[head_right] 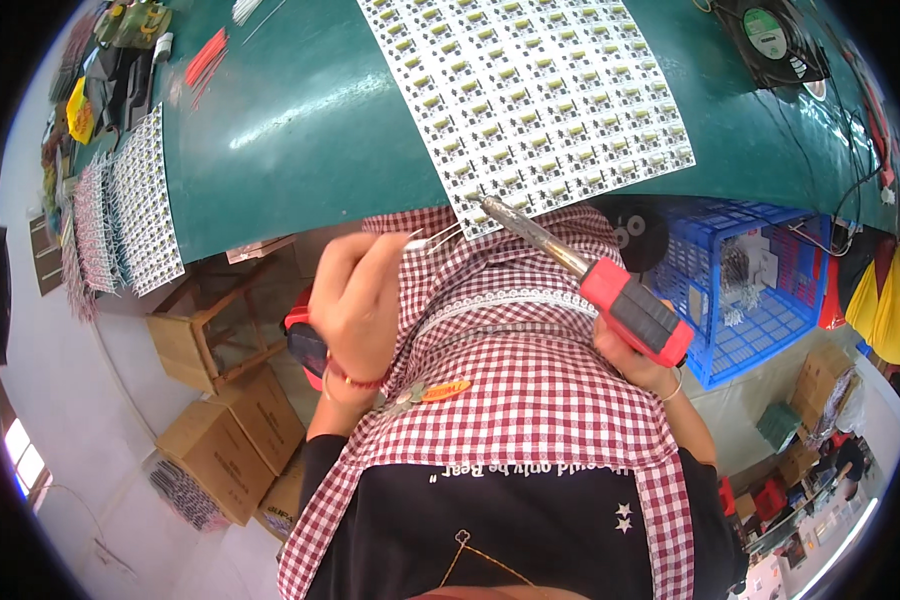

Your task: The recorder is manually assembling LED components, using a handheld tool to apply glue or solder to a grid of small parts.

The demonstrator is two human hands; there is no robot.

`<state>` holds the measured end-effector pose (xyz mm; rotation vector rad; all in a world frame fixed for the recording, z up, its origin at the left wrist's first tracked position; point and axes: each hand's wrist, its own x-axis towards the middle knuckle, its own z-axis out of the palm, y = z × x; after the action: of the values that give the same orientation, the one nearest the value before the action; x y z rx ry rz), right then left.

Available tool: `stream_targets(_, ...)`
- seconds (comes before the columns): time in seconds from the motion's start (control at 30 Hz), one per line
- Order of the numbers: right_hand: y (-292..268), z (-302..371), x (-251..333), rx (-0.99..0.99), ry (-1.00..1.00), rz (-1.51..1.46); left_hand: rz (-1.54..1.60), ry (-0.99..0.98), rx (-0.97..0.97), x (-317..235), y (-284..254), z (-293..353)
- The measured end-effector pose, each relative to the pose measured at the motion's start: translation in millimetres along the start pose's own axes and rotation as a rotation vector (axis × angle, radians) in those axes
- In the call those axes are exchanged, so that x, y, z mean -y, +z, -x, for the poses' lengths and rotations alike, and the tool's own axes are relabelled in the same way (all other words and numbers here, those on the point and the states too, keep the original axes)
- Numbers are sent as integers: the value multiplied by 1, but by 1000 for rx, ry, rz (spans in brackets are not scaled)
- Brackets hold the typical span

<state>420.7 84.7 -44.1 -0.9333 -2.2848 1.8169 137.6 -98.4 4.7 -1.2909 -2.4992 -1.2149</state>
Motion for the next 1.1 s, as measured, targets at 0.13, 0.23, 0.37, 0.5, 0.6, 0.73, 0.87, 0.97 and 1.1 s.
stream_targets(0.13,2,-10,10,52,-7,-77,12,167,127,18,25,-10)
stream_targets(0.23,5,-10,11,54,6,-97,-24,186,102,24,30,-8)
stream_targets(0.37,12,-10,17,28,48,-111,-13,191,73,24,31,-9)
stream_targets(0.5,11,-3,10,48,55,-31,-39,220,60,28,35,-8)
stream_targets(0.6,12,-5,11,43,18,21,-50,218,66,29,36,-7)
stream_targets(0.73,17,-20,39,-57,-282,274,-55,227,71,29,37,-8)
stream_targets(0.87,12,-9,32,30,-48,2,-57,223,81,27,35,-10)
stream_targets(0.97,11,-4,24,35,0,-14,-63,224,83,27,36,-9)
stream_targets(1.1,13,-5,22,30,-33,-3,-65,220,86,26,36,-9)
